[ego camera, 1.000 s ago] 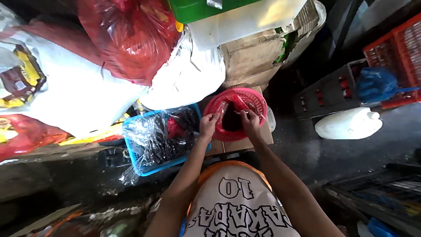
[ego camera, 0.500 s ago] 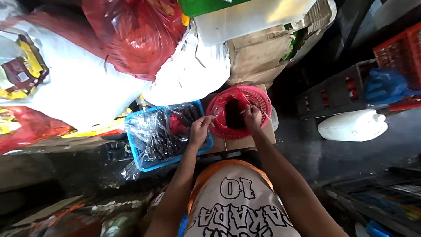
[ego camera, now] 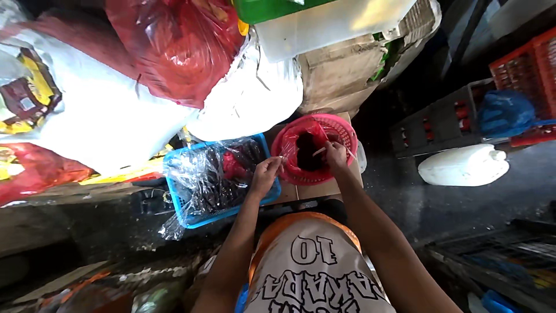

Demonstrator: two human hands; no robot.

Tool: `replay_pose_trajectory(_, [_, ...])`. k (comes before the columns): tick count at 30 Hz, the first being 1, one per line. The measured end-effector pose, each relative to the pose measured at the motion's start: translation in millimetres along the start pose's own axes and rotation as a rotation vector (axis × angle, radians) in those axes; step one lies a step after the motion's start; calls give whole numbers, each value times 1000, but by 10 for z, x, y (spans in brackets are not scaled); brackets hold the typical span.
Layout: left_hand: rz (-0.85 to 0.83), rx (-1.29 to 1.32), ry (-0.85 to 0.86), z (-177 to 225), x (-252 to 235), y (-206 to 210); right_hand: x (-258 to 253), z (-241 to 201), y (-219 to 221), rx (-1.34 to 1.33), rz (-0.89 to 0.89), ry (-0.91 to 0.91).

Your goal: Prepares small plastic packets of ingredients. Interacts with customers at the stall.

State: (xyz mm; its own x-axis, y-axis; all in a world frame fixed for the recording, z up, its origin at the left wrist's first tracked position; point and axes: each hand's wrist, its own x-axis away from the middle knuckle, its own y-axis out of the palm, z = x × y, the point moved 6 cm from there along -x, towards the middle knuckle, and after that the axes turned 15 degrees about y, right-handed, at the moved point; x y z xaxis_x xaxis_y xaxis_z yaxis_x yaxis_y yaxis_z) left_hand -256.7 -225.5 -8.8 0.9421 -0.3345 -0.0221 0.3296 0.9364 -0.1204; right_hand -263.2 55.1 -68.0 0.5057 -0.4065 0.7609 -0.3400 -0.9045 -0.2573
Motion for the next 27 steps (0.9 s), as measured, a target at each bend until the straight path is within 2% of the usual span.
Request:
replay_pose_trajectory(3, [-26,60,11,4,-47,-20,55,14,-55,-253,-122,119])
replay_pose_trajectory(6, [-57,36,-7,25,-90,-34,201,-62,-119,-384,-192,159])
replay_pose_trajectory(11, [-117,26,-11,37,-172,-11,442,-365,-277,-437,-207,13])
replay_pose_trajectory(17, [-161,202,33,17,-298,104,750,-824,-466,-434,-230,-199])
replay_pose_trajectory(22, [-186,220,43,83,-387,215,893,-1062,-485,-437,-233,-272])
replay_pose_trajectory(27, [-208,302,63,82,-403,275,934,-1033,-439,-358,-199,-275])
